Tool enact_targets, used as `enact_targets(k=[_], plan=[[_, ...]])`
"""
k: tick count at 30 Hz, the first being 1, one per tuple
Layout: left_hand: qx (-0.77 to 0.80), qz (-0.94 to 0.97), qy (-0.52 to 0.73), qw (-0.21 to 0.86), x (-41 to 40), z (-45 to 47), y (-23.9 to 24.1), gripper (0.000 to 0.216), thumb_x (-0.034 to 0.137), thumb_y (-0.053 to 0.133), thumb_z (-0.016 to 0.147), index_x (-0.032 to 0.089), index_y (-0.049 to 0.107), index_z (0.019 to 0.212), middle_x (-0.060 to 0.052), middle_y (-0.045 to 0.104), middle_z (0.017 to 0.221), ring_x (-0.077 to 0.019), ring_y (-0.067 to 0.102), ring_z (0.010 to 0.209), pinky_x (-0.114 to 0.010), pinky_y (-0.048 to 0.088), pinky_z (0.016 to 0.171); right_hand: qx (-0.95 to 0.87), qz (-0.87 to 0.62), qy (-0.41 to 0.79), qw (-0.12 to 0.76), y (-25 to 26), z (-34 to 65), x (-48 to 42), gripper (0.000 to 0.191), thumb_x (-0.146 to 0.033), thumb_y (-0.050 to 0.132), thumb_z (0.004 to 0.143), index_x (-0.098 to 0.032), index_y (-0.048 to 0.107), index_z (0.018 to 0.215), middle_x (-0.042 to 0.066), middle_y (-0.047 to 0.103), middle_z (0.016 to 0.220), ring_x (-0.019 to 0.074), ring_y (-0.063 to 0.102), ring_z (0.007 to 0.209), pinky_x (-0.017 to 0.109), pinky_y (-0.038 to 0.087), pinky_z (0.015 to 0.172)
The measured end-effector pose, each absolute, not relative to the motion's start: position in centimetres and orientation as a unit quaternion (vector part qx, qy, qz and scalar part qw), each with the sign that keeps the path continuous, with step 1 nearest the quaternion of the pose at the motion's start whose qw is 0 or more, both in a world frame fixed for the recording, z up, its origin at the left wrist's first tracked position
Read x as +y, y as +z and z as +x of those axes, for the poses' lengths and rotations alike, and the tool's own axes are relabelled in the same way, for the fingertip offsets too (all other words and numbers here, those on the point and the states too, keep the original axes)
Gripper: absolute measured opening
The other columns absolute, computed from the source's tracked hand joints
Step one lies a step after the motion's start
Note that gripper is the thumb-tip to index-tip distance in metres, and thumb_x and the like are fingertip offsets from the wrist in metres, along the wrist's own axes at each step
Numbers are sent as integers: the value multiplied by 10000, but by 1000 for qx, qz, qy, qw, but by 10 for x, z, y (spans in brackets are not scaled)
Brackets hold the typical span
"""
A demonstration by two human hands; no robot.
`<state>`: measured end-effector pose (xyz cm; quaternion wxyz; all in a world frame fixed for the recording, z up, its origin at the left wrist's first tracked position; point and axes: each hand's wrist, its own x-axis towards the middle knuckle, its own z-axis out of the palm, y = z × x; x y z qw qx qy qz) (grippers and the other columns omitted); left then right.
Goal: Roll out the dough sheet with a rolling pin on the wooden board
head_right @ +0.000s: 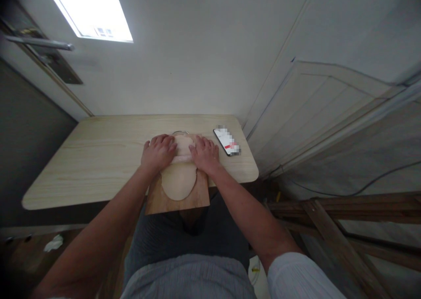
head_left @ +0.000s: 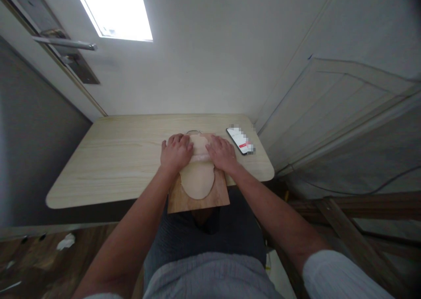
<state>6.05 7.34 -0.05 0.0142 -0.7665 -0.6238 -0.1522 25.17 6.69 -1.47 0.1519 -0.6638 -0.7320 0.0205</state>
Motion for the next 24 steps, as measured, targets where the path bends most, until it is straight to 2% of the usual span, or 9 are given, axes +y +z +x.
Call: enact_targets(k=[8, 19, 24], plan=[[-630, -765, -135, 20, 62, 60, -2, 496, 459, 287, 1016, 245, 529, 1392, -115, 527, 1489, -332, 476, 1338, -598, 360, 1097, -728, -663, -2, 176, -23, 251, 57, 519, -459, 368, 1049, -177, 491, 1466, 130, 538, 1487, 297, 479, 1339, 455, 356, 1113], [-639, -757, -137, 18, 58, 63, 0, 452, 414, 279, 1015, 252, 569, 1321, -128, 575, 1424, -332, 500, 1300, -581, 387, 1065, -745, -647, -16, 161, -18, 252, 62, 491, -438, 350, 1055, -184, 518, 1441, 115, 557, 1470, 279, 490, 1317, 429, 347, 1111], [-638, -757, -144, 11, 55, 63, -1, 456, 425, 293, 1011, 247, 564, 1332, -140, 589, 1407, -345, 507, 1290, -598, 367, 1070, -740, -654, -19, 154, -16, 251, 51, 489, -429, 339, 1050, -185, 521, 1433, 121, 550, 1474, 296, 484, 1314, 456, 344, 1106]])
